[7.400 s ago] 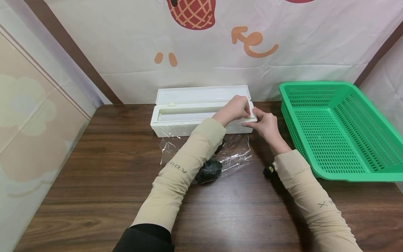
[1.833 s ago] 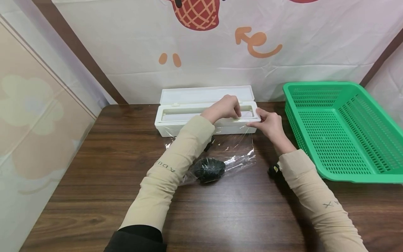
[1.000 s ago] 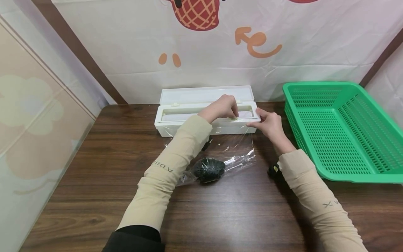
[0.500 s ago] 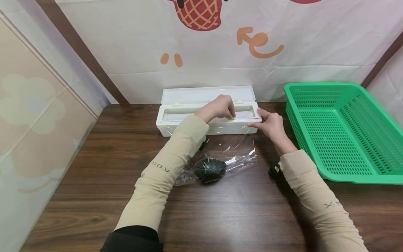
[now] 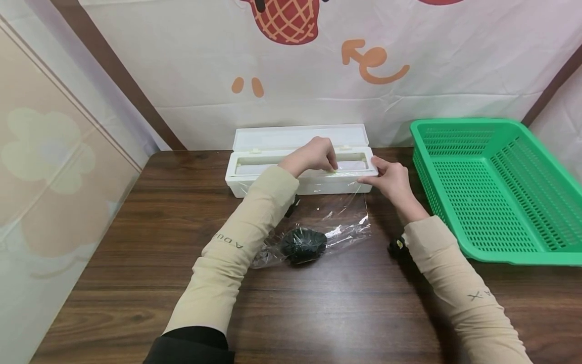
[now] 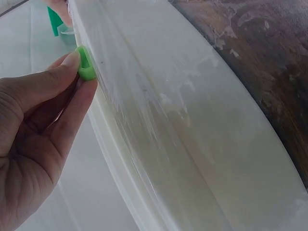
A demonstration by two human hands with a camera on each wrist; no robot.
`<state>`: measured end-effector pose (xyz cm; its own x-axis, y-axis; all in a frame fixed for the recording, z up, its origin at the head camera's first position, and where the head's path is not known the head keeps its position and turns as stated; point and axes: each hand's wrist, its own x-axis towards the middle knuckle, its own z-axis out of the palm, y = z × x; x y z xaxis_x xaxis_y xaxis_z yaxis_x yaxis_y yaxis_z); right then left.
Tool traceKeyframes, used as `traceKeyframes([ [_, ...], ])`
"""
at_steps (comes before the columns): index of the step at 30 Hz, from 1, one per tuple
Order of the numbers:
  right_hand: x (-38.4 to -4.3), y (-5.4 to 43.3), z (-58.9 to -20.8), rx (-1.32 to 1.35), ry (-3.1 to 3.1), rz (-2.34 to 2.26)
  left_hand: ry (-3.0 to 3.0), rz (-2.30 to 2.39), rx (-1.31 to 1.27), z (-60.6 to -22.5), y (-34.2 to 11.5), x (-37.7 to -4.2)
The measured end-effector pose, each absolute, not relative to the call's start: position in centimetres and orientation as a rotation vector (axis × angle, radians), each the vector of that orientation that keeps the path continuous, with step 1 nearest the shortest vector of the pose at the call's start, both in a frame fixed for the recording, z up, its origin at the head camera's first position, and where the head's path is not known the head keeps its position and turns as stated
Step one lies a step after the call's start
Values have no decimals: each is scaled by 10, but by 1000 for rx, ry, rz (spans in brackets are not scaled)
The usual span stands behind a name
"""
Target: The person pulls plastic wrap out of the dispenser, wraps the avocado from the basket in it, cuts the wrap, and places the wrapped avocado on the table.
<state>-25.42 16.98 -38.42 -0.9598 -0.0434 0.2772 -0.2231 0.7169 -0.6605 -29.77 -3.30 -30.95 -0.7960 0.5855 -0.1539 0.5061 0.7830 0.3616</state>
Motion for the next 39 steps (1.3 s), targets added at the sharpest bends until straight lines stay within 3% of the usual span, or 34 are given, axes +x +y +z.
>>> traceKeyframes([
  [12, -254, 170, -384, 218, -2680, 1070, 2713, 442, 827, -309, -38, -297],
  [19, -254, 170, -383, 213, -2688, 1071, 2672, 492, 833, -331, -42, -325],
  [26, -254, 170, -382, 202, -2701, 1079, 2705, 461, 806, -309, -43, -297],
  [39, -254, 170, -383, 221, -2692, 1072, 2720, 463, 815, -310, -47, -297],
])
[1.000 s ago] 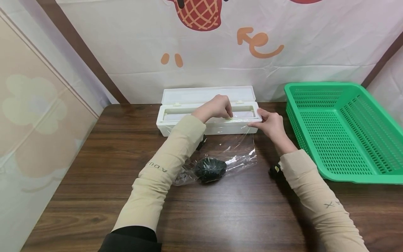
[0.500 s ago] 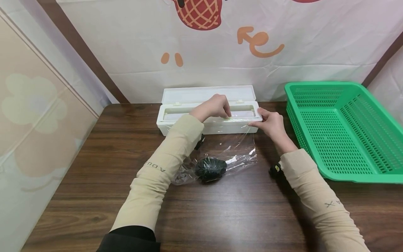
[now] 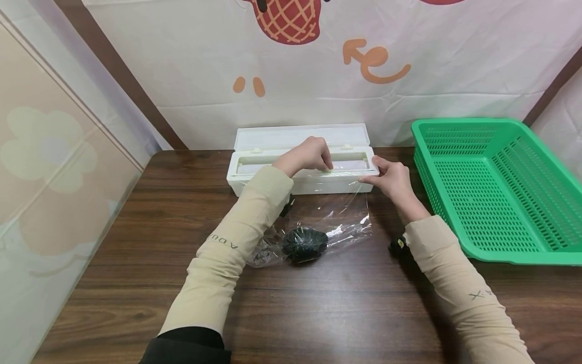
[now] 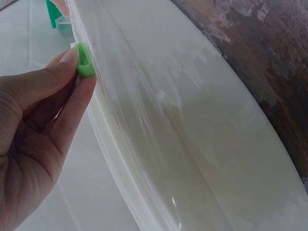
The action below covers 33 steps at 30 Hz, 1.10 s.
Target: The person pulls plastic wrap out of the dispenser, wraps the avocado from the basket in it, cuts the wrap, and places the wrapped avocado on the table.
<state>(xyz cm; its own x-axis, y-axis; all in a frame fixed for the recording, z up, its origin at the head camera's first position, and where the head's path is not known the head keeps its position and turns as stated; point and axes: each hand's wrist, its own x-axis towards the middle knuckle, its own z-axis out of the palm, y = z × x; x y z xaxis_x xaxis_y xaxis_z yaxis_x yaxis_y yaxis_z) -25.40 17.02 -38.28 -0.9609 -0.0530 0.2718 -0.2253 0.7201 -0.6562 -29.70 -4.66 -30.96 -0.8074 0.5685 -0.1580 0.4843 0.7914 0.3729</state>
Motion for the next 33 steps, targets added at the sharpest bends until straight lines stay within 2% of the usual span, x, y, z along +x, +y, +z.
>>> traceKeyframes([
  [10, -253, 170, -383, 218, -2688, 1102, 2685, 492, 818, -321, -49, -311],
  [18, -253, 170, -382, 225, -2688, 1104, 2719, 441, 813, -309, -52, -297],
  [33, -254, 170, -383, 229, -2687, 1075, 2717, 447, 809, -308, -59, -296],
])
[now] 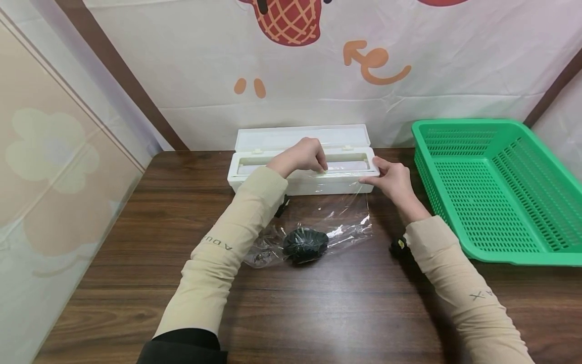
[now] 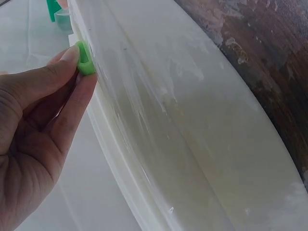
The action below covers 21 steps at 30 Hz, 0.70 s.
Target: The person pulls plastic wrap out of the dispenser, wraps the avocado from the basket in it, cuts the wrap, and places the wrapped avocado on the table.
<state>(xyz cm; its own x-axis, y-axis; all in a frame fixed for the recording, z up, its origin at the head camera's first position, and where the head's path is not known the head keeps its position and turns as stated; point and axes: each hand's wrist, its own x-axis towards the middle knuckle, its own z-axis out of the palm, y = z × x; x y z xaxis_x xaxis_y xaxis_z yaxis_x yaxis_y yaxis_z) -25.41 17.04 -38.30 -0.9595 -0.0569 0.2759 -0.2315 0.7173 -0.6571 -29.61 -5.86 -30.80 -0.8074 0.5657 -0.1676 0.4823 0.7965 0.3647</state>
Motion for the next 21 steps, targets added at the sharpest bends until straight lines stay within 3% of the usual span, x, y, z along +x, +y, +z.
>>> traceKeyframes([
  [21, -252, 169, -380, 232, -2676, 1078, 2728, 475, 795, -306, -74, -294],
])
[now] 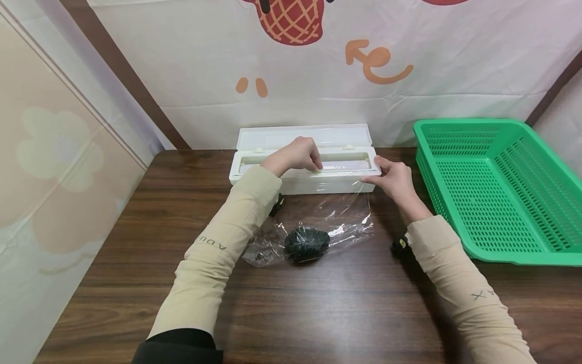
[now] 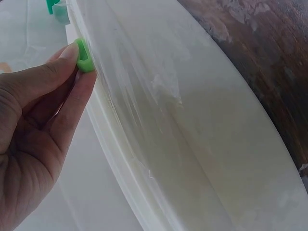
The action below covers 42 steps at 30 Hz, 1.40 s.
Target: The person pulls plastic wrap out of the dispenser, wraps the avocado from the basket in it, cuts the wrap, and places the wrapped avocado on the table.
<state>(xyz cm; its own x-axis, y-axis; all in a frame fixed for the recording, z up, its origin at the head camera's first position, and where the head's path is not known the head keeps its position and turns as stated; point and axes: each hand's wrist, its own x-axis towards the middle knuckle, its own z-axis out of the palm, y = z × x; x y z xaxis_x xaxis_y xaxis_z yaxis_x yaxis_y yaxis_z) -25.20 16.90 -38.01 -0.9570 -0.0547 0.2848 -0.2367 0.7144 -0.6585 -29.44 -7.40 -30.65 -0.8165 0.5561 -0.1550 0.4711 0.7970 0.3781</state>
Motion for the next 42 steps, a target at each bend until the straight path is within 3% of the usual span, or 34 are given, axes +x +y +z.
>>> traceKeyframes([
  [42, -254, 171, -383, 237, -2672, 1095, 2706, 529, 795, -310, -88, -295],
])
